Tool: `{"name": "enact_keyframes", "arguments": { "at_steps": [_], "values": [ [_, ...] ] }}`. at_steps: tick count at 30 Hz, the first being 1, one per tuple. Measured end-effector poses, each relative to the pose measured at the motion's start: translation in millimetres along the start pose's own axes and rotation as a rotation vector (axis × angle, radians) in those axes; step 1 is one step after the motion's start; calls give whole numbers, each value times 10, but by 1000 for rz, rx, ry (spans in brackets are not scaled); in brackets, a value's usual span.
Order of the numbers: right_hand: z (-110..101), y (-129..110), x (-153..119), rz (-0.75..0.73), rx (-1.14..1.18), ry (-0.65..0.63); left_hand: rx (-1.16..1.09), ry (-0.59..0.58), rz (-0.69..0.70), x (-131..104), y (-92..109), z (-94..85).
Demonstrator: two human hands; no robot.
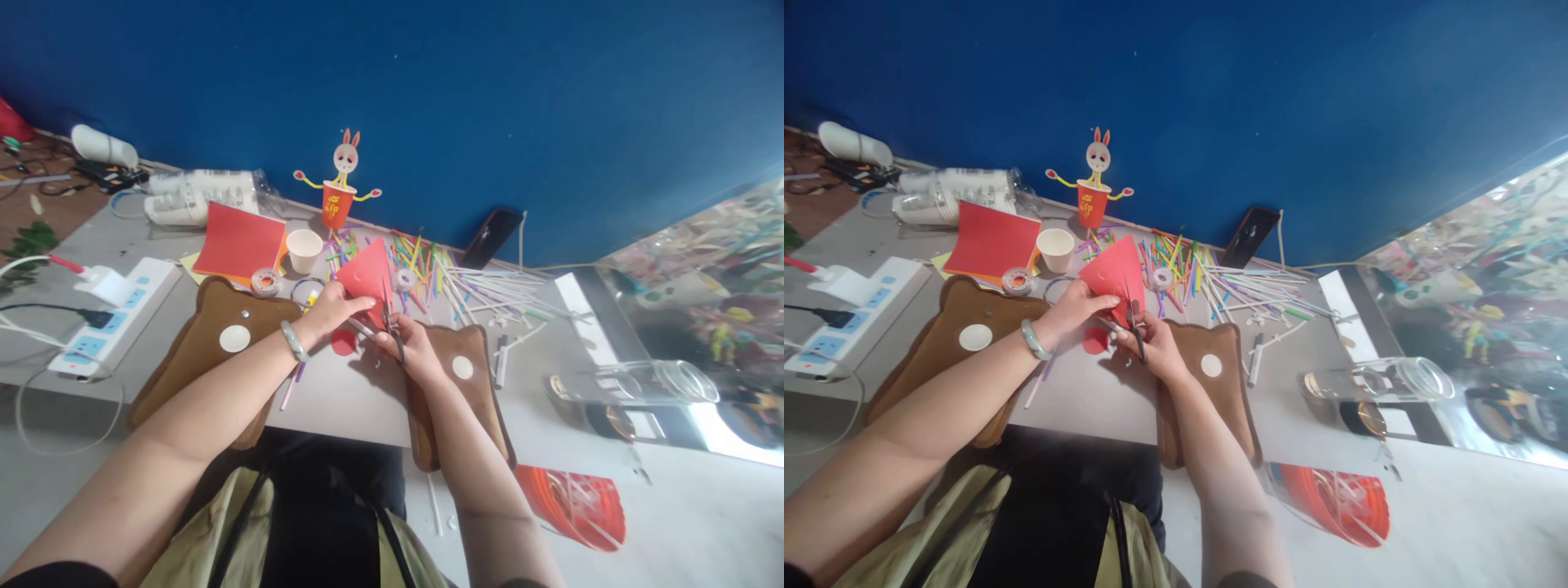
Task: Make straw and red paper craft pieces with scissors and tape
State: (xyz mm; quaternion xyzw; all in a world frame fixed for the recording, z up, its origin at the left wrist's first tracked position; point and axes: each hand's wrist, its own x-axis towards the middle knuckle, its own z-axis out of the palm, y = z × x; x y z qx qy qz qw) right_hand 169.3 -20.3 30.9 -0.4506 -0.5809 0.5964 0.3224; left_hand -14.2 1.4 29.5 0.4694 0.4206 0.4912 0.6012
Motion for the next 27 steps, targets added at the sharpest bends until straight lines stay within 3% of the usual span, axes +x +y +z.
{"name": "enact_keyframes", "arguments": {
  "at_steps": [27],
  "values": [
    [-18, 34, 12, 17, 8, 21, -31, -21, 1, 11, 18, -8]
  ]
}}
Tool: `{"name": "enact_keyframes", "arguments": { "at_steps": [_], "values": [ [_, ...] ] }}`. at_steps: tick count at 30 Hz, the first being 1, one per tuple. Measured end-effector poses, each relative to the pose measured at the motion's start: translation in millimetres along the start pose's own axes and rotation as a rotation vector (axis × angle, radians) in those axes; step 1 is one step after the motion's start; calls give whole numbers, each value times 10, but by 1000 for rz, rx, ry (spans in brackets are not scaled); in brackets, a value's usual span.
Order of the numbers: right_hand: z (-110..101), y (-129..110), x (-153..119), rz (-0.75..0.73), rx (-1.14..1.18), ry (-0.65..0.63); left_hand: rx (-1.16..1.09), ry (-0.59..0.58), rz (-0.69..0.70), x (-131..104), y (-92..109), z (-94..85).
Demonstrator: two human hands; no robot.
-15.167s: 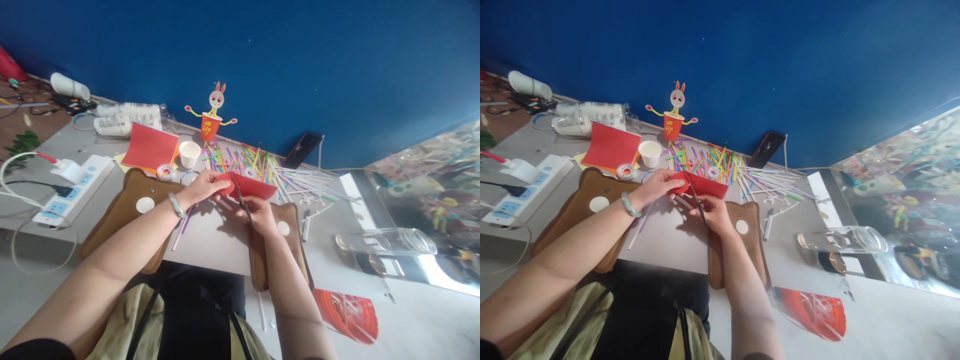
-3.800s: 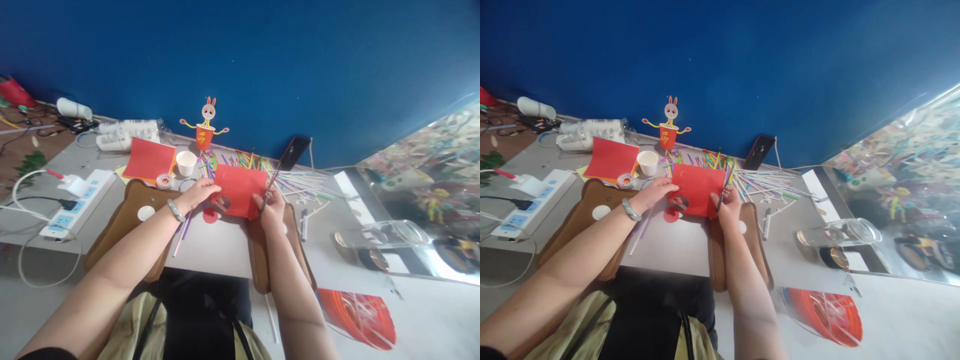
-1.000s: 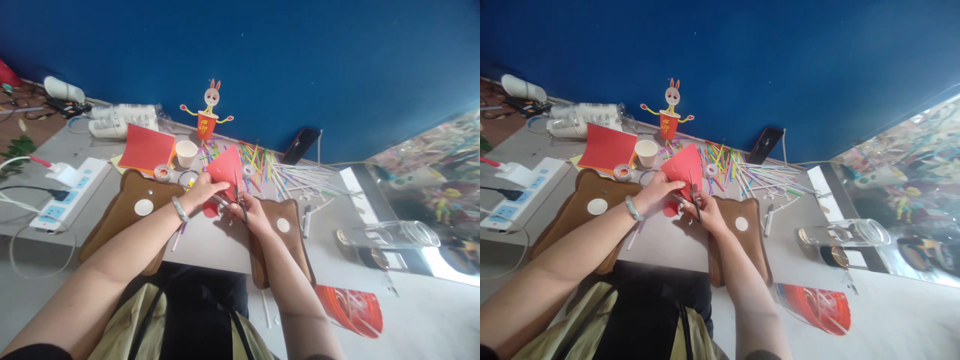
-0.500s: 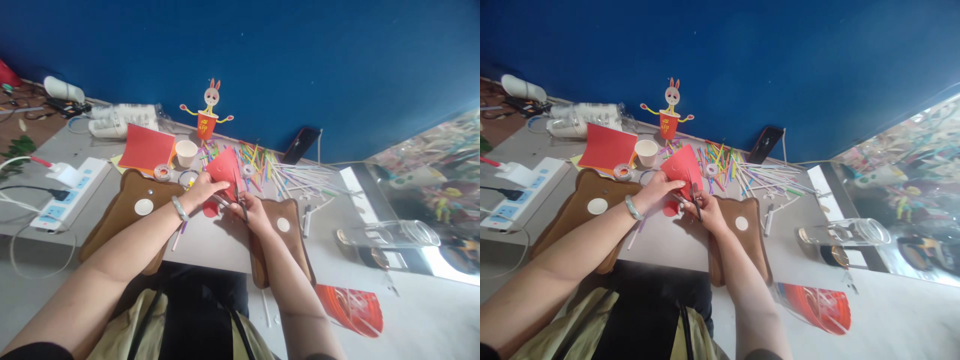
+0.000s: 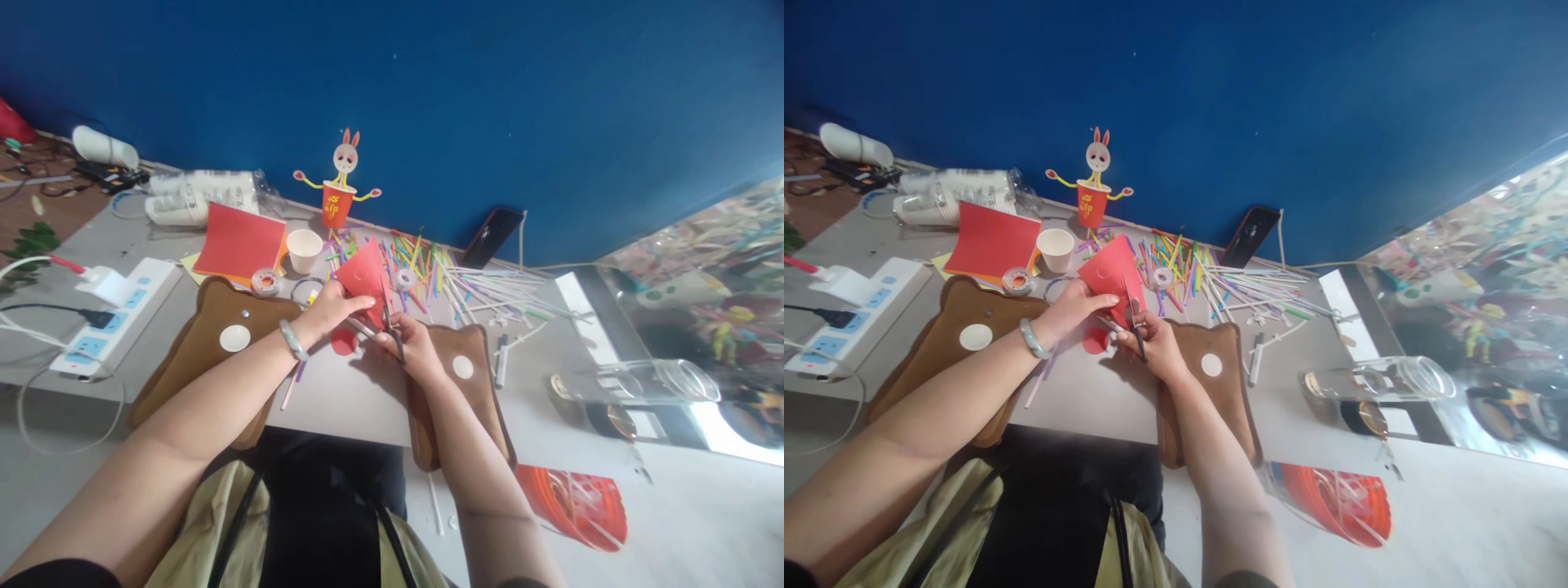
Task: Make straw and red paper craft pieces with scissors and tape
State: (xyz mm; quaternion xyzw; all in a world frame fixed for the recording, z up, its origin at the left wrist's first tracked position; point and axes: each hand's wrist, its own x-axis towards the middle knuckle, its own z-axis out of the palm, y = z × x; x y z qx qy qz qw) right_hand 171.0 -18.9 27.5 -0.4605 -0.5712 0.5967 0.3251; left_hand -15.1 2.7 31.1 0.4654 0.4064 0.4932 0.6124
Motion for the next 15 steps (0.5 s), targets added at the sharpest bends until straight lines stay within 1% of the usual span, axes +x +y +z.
{"name": "enact_keyframes", "arguments": {
  "at_steps": [9, 15],
  "values": [
    [-12, 21, 8, -9, -9, -1, -28, -38, 11, -13, 33, 2],
    [-11, 17, 5, -16, 9, 4, -20, -31, 43, -19, 59, 11]
  ]
}}
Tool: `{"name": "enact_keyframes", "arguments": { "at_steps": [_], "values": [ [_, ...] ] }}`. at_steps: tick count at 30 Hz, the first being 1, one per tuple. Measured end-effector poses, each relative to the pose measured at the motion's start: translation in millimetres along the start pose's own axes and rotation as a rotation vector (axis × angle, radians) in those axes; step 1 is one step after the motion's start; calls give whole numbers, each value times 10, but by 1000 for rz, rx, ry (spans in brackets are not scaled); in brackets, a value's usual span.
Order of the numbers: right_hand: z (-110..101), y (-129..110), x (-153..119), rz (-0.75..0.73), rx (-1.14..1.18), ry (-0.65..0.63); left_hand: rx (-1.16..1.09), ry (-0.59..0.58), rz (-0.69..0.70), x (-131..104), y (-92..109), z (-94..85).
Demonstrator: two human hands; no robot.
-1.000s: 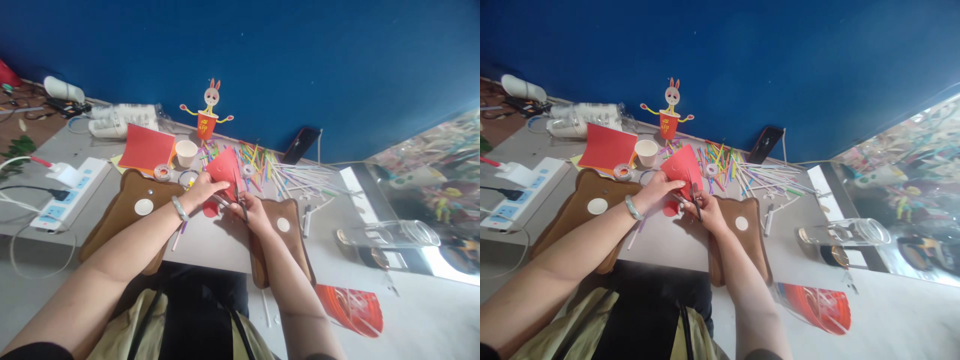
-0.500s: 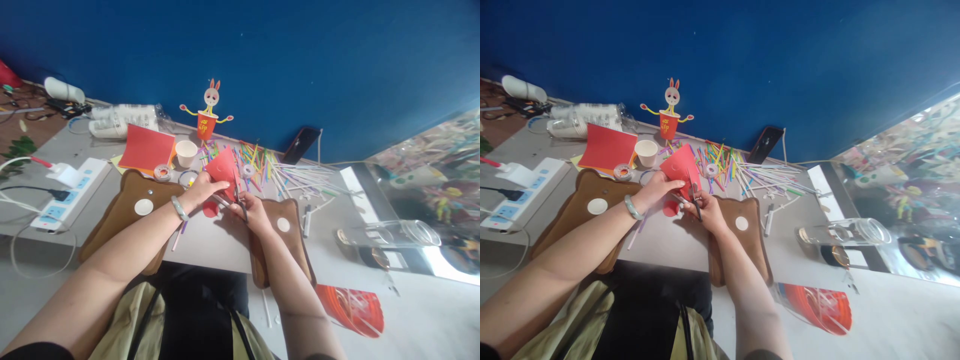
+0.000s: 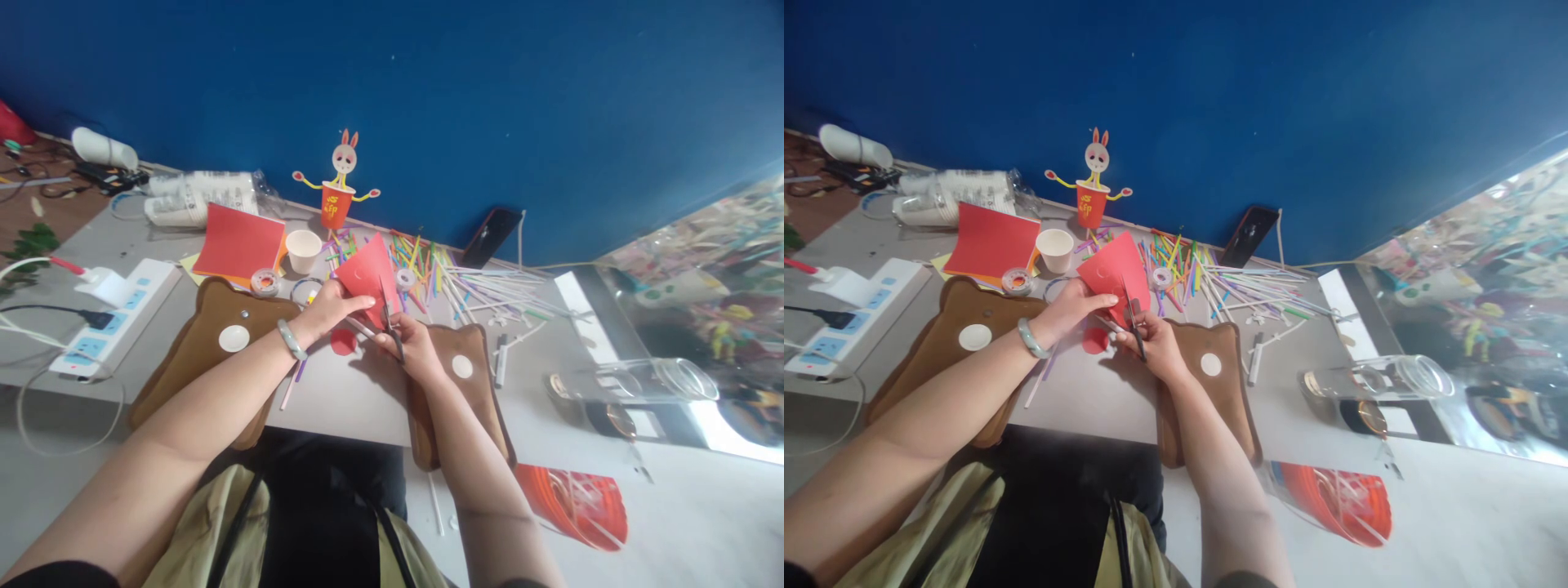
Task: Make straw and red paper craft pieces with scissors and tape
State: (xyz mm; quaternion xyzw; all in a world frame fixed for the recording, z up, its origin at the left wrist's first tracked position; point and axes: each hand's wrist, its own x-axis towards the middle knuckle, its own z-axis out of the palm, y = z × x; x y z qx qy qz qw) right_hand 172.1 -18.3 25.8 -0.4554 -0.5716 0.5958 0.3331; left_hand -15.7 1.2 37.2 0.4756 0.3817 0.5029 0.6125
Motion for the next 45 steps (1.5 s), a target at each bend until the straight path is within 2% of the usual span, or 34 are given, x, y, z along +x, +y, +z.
{"name": "enact_keyframes", "arguments": {
  "at_steps": [4, 12, 20, 28, 38, 45],
  "values": [
    [2, -7, 1, 12, -4, 15, 33, 23, 38, 5, -2, -6],
    [0, -7, 5, -12, 1, 19, 60, -15, -17, 37, -69, -47],
    [-27, 9, 8, 11, 1, -1, 129, 2, -53, 13, 6, -63],
    [-45, -23, -6, 2, 6, -19, 132, -79, -49, 16, -19, -95],
    [-66, -17, -12, 0, 21, -32, 181, -89, -30, 10, -1, -103],
    [-87, -12, -12, 2, 24, -52, 140, -121, -47, -15, 49, -87]
  ]
}}
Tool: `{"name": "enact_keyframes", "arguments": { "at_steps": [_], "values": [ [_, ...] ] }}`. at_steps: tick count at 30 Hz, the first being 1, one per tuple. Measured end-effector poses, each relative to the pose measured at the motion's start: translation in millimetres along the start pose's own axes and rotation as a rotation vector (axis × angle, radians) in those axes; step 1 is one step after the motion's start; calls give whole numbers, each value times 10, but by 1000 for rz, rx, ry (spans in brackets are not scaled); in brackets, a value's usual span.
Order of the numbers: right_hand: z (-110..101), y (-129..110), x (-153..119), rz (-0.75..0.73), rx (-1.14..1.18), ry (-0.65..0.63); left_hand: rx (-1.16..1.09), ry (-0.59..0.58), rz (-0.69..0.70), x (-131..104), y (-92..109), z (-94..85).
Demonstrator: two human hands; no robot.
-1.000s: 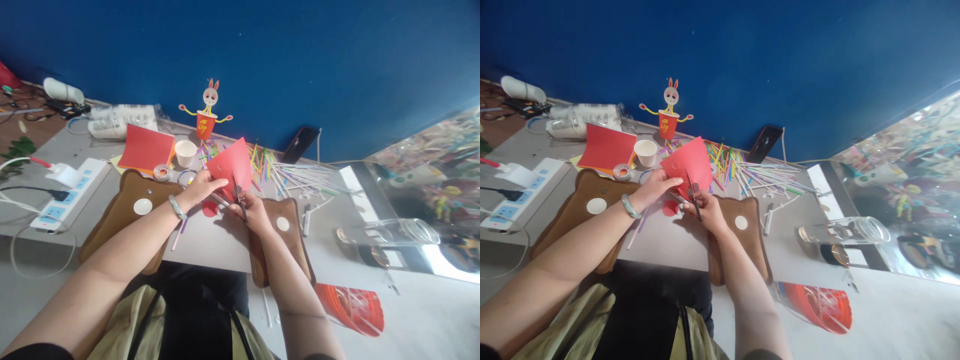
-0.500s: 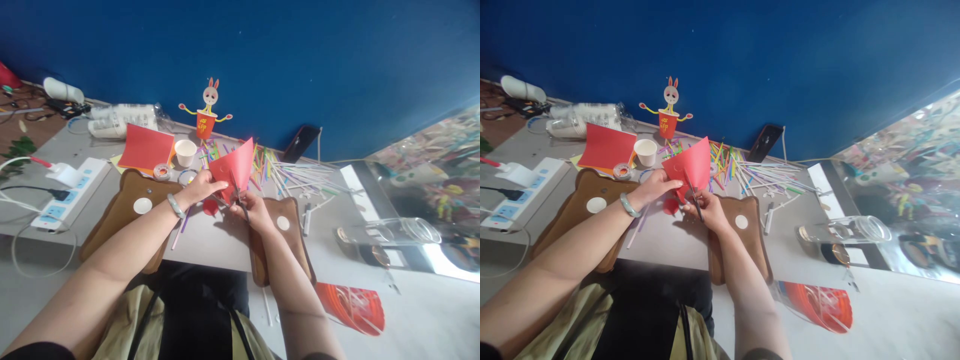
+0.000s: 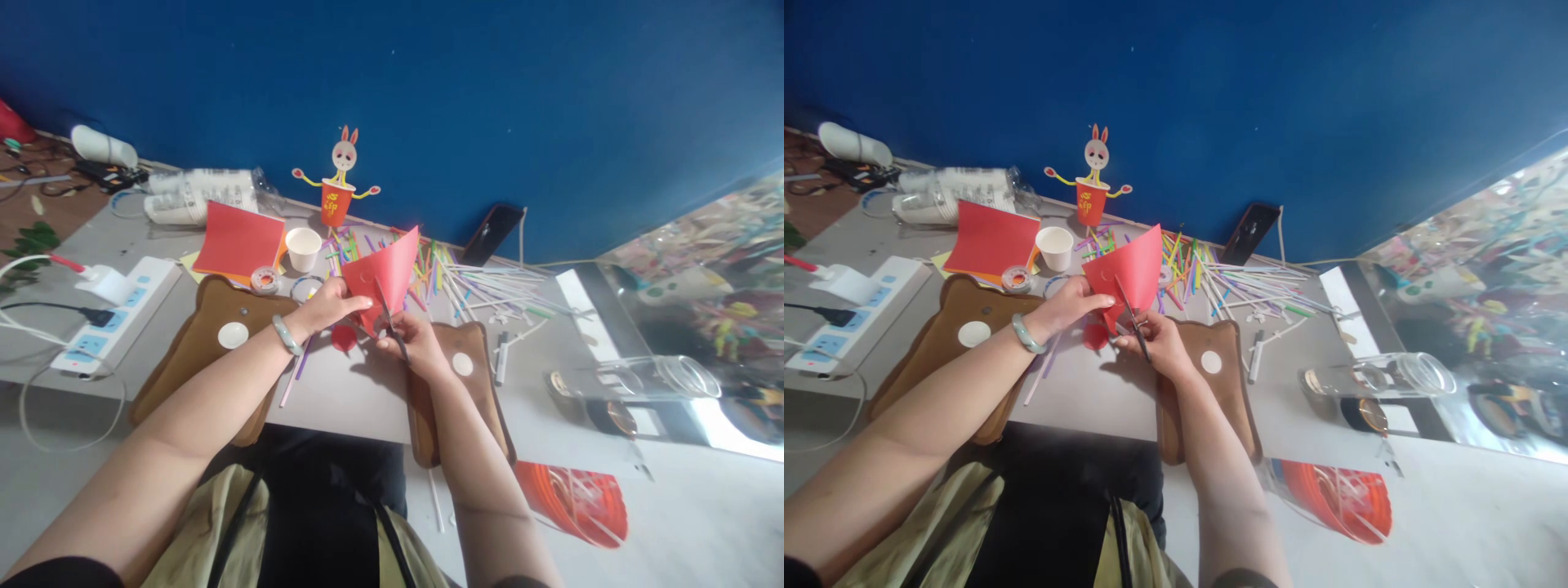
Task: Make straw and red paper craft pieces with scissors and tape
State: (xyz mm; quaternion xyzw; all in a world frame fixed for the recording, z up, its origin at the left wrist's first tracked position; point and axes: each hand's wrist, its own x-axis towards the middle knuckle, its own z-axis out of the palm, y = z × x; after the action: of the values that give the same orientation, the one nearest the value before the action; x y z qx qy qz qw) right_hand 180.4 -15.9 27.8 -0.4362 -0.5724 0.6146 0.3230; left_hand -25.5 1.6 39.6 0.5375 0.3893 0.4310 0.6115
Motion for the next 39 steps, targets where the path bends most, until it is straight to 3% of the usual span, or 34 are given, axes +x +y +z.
{"name": "enact_keyframes", "arguments": {
  "at_steps": [18, 39],
  "values": [
    [-36, 45, 8, -11, 17, -12, -64, 18, -2, 48, -47, -13],
    [-17, 25, 2, 0, -2, -5, -101, 25, -29, 22, 45, 4]
  ]
}}
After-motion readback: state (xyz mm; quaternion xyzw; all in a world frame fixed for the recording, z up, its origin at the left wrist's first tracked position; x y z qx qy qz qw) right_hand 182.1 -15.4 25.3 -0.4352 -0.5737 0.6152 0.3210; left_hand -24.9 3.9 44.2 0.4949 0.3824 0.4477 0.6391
